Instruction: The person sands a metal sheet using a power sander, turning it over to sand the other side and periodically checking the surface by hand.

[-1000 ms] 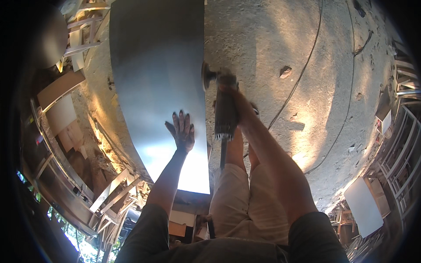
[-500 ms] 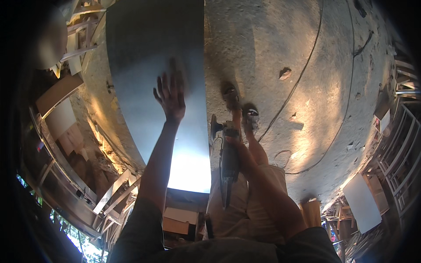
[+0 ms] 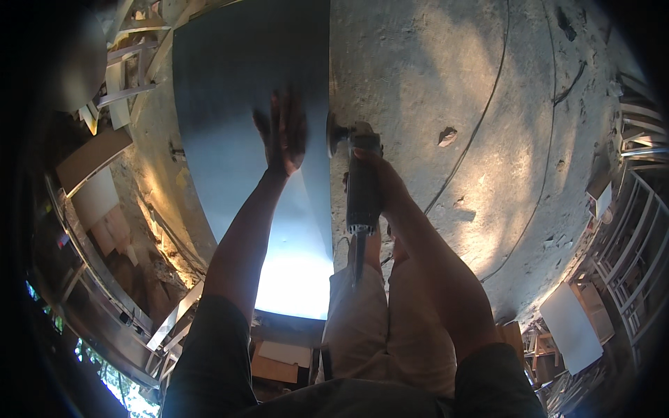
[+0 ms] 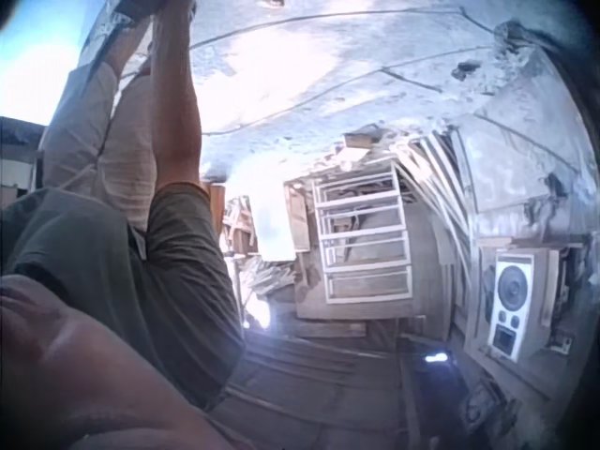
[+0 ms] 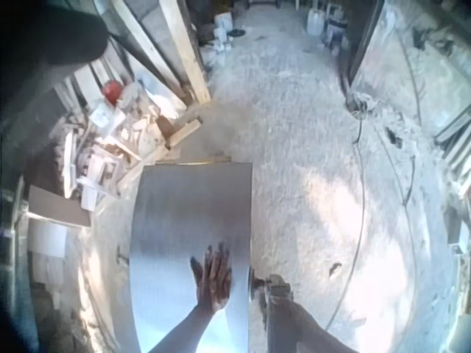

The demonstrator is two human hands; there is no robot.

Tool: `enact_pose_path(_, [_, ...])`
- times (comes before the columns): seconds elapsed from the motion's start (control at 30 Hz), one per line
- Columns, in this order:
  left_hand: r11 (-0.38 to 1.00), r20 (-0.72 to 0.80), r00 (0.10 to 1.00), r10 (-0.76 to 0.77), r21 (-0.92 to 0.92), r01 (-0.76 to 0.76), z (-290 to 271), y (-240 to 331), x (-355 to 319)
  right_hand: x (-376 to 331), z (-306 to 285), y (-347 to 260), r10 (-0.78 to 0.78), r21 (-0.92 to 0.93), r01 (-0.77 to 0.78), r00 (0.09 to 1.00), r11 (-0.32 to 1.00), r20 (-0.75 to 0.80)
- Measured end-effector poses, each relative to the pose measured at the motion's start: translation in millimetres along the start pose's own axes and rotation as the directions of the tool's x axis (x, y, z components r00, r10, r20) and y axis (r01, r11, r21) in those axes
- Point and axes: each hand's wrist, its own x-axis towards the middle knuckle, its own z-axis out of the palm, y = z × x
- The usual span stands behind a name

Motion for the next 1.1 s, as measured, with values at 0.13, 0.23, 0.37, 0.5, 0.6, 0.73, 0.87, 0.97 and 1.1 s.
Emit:
enact_pose_path(0.13, [0.994,0.063,0.997,-0.038,0.106,0.031,-11,18,9,18,25,-70,-0.128,-0.077,0.129,0.992,0.989,0.021])
enact_pose_path(0.23, [0.992,0.081,0.995,-0.053,0.117,0.043,-7,15,7,43,42,-113,-0.223,-0.118,0.231,0.972,0.966,0.073])
enact_pose_path(0.37, [0.526,0.186,0.982,-0.02,0.837,-0.148,-6,17,7,68,57,-169,-0.328,-0.122,0.348,0.932,0.93,0.157])
enact_pose_path(0.5, [0.999,-0.062,0.997,0.041,0.018,-0.04,0,10,6,72,69,-199,-0.312,-0.12,0.341,0.928,0.932,0.205])
enact_pose_path(0.6, [0.998,-0.009,1.0,0.011,0.056,-0.011,6,4,4,69,69,-195,-0.316,-0.091,0.34,0.925,0.936,0.211])
enact_pose_path(0.73, [0.999,-0.003,1.0,-0.008,0.049,0.009,7,6,4,56,48,-151,-0.224,-0.02,0.228,0.966,0.973,0.126])
enact_pose_path(0.87, [0.998,-0.025,1.0,0.006,0.056,-0.005,7,5,7,34,24,-95,-0.1,0.009,0.099,0.994,0.995,0.047])
enact_pose_path(0.97, [1.0,-0.051,0.999,0.012,0.028,-0.011,8,3,5,9,10,-60,-0.031,0.004,0.031,0.999,1.0,0.019])
enact_pose_path(1.1, [0.994,0.026,0.994,-0.108,0.033,0.107,2,19,17,-11,-12,-37,0.104,0.067,-0.1,0.993,0.993,-0.056])
